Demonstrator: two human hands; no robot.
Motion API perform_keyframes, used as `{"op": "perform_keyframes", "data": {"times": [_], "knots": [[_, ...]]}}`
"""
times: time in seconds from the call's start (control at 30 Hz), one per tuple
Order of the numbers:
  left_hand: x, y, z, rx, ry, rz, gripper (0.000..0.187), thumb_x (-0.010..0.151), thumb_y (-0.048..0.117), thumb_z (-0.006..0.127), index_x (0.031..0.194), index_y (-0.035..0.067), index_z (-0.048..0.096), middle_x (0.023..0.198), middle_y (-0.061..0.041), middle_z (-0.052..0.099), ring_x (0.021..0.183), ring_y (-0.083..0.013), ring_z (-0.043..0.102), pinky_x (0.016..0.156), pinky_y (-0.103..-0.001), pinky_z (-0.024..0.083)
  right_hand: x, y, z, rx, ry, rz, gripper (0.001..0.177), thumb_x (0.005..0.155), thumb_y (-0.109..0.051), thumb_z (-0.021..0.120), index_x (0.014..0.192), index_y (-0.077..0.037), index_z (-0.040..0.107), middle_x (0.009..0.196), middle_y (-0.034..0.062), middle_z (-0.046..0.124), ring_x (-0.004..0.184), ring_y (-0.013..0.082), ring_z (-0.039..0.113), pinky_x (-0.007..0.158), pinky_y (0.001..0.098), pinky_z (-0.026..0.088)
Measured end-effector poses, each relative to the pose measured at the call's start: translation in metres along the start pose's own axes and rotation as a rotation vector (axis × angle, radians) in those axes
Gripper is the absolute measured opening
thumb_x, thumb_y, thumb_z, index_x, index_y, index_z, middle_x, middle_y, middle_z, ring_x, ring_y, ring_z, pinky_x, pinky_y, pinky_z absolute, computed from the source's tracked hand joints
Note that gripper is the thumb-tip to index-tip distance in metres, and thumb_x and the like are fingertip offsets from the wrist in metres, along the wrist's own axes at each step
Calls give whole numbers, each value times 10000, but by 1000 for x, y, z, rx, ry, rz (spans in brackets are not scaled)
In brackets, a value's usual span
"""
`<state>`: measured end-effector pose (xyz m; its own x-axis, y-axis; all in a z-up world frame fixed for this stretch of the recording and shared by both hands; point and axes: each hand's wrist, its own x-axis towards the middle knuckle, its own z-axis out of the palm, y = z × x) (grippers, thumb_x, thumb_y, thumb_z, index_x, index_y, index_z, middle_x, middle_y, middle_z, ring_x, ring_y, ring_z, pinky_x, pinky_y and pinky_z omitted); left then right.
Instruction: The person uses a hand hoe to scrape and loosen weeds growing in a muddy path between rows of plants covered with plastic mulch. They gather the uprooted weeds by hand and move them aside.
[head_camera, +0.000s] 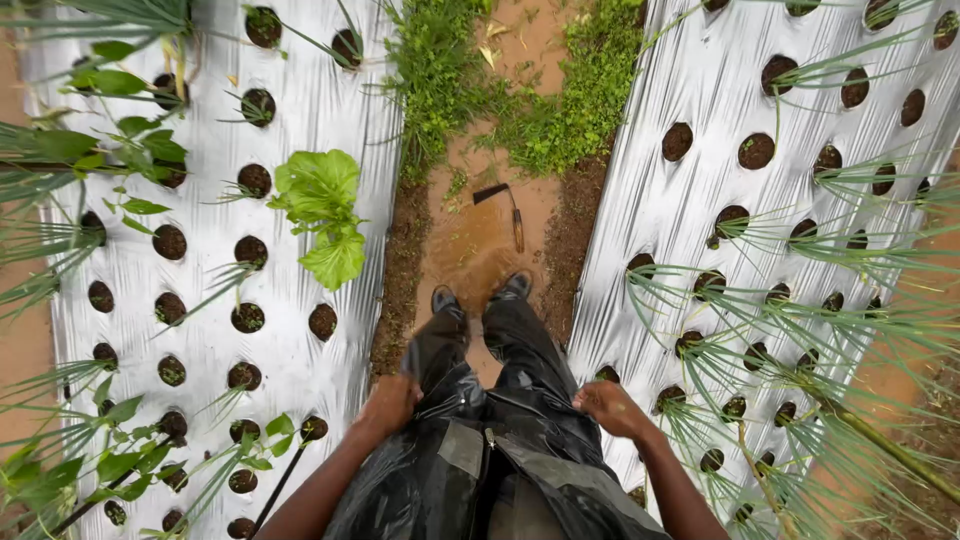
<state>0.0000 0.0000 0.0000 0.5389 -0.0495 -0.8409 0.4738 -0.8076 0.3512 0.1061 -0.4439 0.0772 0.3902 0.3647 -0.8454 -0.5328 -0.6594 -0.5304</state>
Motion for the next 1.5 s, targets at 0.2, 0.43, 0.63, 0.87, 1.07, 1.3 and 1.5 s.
{"op": "perform_keyframes", "data": {"times": [0.2,0.43,0.63,0.87,1.07,1.3,1.5], "knots": [[37,44,-47,97,-101,-66,201,768,343,696,776,177,809,844,-154,783,904,-428,743,754,-526,586,92,31,-78,-191,-84,137,287,816,-252,814,1052,-90,792,959,162,818,1021,386,749,908,474,544],[200,57,-68,-72,73,66,231,861,392,649,1006,253,762,927,-128,787,920,-457,724,805,-608,570,295,71,-119,-397,184,-139,363,940,-296,698,1213,-58,700,1027,232,761,1032,465,703,953,555,534],[386,36,-40,-62,129,-7,455,951,424,515,1343,239,655,1015,-250,749,975,-474,719,852,-612,588,461,89,-148,-312,205,-16,335,927,-342,631,1228,-212,700,994,103,795,968,348,742,908,498,553],[557,1,4,199,282,80,877,824,364,790,1543,208,310,1574,-158,310,1339,-449,466,1071,-610,466,622,143,-135,-253,126,118,498,901,-399,683,1311,-118,670,842,100,786,812,274,758,841,427,554],[643,-4,-8,649,373,182,1333,697,643,844,1667,225,32,1713,-203,13,1577,-413,68,1282,-552,125,667,163,-78,-294,105,48,732,866,-617,753,1283,-24,654,990,186,748,927,382,737,859,495,546],[676,-31,11,556,493,331,1276,611,621,899,1618,219,227,1648,-153,194,1525,-430,188,1233,-604,241,700,209,-44,-317,525,-513,285,873,-388,824,881,-110,762,705,108,693,724,322,677,716,372,548],[750,-72,95,540,729,464,864,728,403,897,1422,157,446,1478,-188,390,1305,-372,438,1028,-514,440,674,164,-48,305,319,-416,260,1081,-244,556,983,-44,422,416,109,525,267,253,513,308,353,447]]}}
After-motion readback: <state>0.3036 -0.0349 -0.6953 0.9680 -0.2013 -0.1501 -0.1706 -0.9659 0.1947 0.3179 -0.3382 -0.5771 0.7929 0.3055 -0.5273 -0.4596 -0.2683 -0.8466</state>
